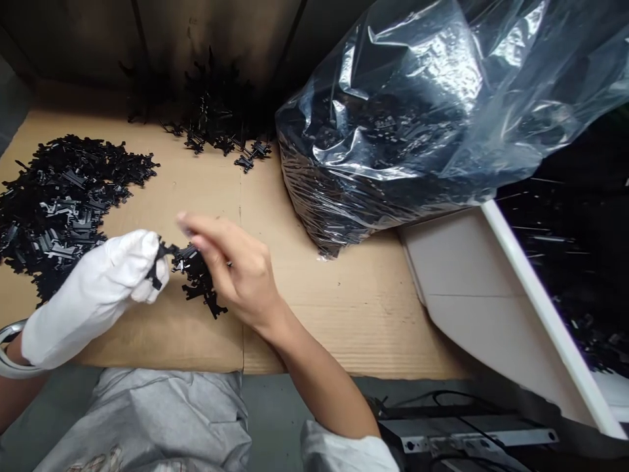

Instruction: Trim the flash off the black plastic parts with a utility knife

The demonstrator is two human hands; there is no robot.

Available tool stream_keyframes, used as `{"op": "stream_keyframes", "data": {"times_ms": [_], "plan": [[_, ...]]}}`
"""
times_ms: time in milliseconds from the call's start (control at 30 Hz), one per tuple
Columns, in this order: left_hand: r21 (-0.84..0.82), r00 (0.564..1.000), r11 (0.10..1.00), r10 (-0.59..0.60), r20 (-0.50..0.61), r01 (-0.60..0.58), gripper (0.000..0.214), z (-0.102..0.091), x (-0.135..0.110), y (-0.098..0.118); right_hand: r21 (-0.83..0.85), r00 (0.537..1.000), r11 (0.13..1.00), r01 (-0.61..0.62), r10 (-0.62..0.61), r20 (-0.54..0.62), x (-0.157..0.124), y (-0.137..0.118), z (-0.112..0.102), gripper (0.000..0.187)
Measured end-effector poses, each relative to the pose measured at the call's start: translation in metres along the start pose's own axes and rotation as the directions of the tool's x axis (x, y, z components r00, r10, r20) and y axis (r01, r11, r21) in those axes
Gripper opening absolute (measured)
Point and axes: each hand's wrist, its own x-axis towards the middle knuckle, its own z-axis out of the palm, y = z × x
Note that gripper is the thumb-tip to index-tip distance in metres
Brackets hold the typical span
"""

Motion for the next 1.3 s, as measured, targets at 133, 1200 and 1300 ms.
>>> {"op": "stream_keyframes", "data": {"times_ms": [133,1200,1300], "plan": [[0.007,0.997,0.998,-0.067,0.049,0.067,0.026,0.002,0.004,-0.002,0.015,0.971,0.977,-0.212,0.212,-0.11,0.005,0.006,-0.004,0.026],[0.576,0.722,0.496,0.64,0.264,-0.65,0.048,0.015,0.012,-0.045,-0.404,0.796,0.906,0.126,0.15,0.586,0.105,0.049,0.119,0.021],[0.426,0.838,0.742,0.541,0.074,-0.517,0.038,0.009,0.011,-0.042,-0.366,0.872,0.924,0.115,0.082,0.483,0.101,0.053,0.103,0.019]]}}
